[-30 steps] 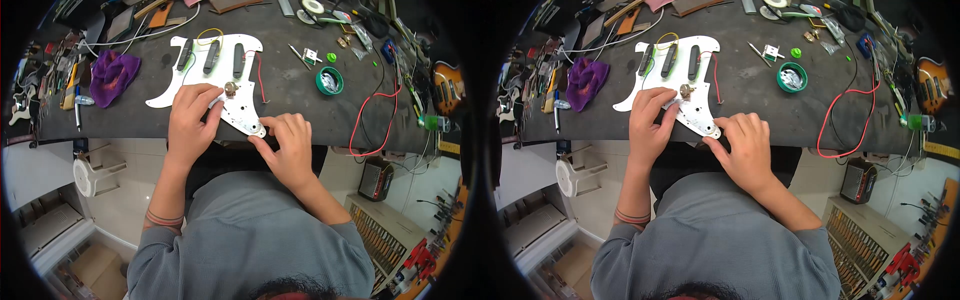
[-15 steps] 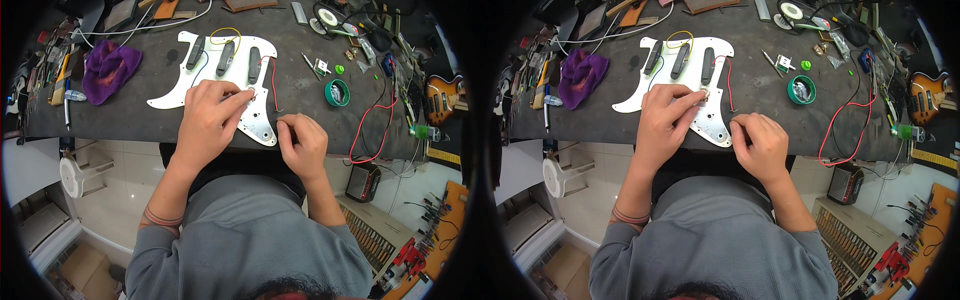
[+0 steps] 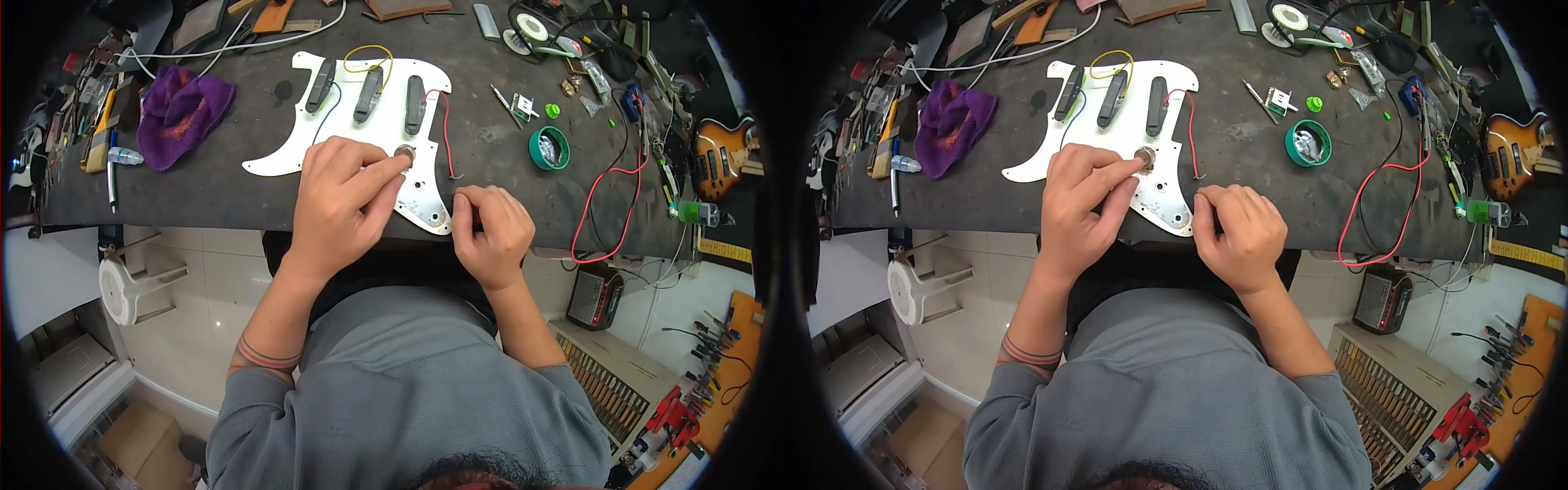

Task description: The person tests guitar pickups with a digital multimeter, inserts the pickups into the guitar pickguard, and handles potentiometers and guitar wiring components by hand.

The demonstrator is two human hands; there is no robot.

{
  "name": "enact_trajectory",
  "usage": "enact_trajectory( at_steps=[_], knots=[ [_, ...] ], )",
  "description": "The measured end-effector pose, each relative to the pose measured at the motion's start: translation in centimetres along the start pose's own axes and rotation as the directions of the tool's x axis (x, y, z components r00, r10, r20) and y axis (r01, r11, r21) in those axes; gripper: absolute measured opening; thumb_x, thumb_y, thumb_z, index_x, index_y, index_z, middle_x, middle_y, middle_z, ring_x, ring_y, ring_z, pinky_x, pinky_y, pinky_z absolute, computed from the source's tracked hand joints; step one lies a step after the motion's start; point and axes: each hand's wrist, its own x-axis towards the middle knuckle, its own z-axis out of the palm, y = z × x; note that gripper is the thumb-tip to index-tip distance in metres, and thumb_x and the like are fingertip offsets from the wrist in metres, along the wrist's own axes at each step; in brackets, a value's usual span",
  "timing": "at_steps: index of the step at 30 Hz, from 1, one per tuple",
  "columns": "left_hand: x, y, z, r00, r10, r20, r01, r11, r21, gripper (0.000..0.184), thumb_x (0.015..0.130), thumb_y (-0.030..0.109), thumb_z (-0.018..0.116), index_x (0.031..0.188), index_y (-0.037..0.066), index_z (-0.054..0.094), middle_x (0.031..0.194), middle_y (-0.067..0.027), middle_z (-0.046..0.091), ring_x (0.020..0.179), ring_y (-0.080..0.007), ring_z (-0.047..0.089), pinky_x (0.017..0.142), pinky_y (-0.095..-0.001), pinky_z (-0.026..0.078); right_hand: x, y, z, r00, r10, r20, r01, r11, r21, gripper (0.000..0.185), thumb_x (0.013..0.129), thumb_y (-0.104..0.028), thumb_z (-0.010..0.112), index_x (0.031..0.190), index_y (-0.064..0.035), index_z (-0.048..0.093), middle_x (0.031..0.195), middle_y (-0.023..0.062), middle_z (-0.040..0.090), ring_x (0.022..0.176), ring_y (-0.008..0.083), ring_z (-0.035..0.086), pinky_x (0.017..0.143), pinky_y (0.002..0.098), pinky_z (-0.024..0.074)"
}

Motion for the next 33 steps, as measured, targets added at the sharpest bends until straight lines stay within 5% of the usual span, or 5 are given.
enact_trajectory(
  at_steps=[8,14,24,29,33],
  knots=[
    [1.8,10.9,-1.2,0.971,0.24,0.006,-0.121,0.512,-0.851,0.056,0.089,0.058,0.095,0.092,0.006,0.075,0.082,-0.0047,0.063,0.072,-0.0263,0.058,0.068,-0.0403,0.043,-0.3,-0.2,0.8,0.997,0.013,-0.079,-0.016,0.999,-0.028,0.011,0.091,-0.001,0.082,0.092,-0.0077,0.073,0.076,0.0063,0.066,0.062,0.0282,0.062,0.059,0.0418,0.048],
    [1.9,12.3,-2.5,0.951,0.308,0.035,-0.067,0.313,-0.947,0.056,0.09,0.058,0.095,0.092,0.006,0.074,0.083,-0.0041,0.063,0.074,-0.0258,0.059,0.07,-0.0402,0.044,-0.7,0.3,1.1,0.995,-0.012,-0.102,0.006,0.998,-0.062,0.011,0.092,-0.003,0.082,0.093,-0.009,0.073,0.076,0.0055,0.067,0.063,0.0272,0.064,0.059,0.0404,0.0483],
    [0.0,10.8,-1.4,0.908,0.349,0.234,0.074,0.415,-0.907,0.054,0.091,0.057,0.093,0.097,0.005,0.075,0.087,-0.0032,0.065,0.078,-0.0237,0.062,0.074,-0.0396,0.045,-0.6,0.0,0.9,0.996,0.0,-0.087,-0.005,0.998,-0.063,0.011,0.094,-0.005,0.083,0.093,-0.0093,0.073,0.079,0.0066,0.071,0.068,0.0293,0.069,0.062,0.0417,0.0515],
    [-4.1,13.2,1.5,0.648,0.587,0.485,-0.388,0.803,-0.453,0.047,0.095,0.052,0.087,0.1,0.009,0.069,0.094,-0.0017,0.062,0.097,-0.022,0.064,0.086,-0.0391,0.047,-0.3,-0.5,-0.1,0.987,0.157,0.04,-0.157,0.988,0.005,0.005,0.099,-0.008,0.082,0.099,-0.007,0.076,0.086,0.0085,0.077,0.073,0.0281,0.074,0.066,0.0397,0.0548],
    [-2.1,13.5,0.0,0.628,0.642,0.44,-0.115,0.635,-0.764,0.044,0.097,0.049,0.086,0.103,0.008,0.072,0.095,-0.0029,0.065,0.097,-0.0242,0.066,0.085,-0.0411,0.049,1.2,-0.9,-1.3,0.927,0.337,0.167,-0.362,0.92,0.152,0.008,0.102,-0.01,0.079,0.108,-0.0047,0.078,0.092,0.0119,0.079,0.078,0.0263,0.077,0.071,0.0378,0.0579]
  ],
)
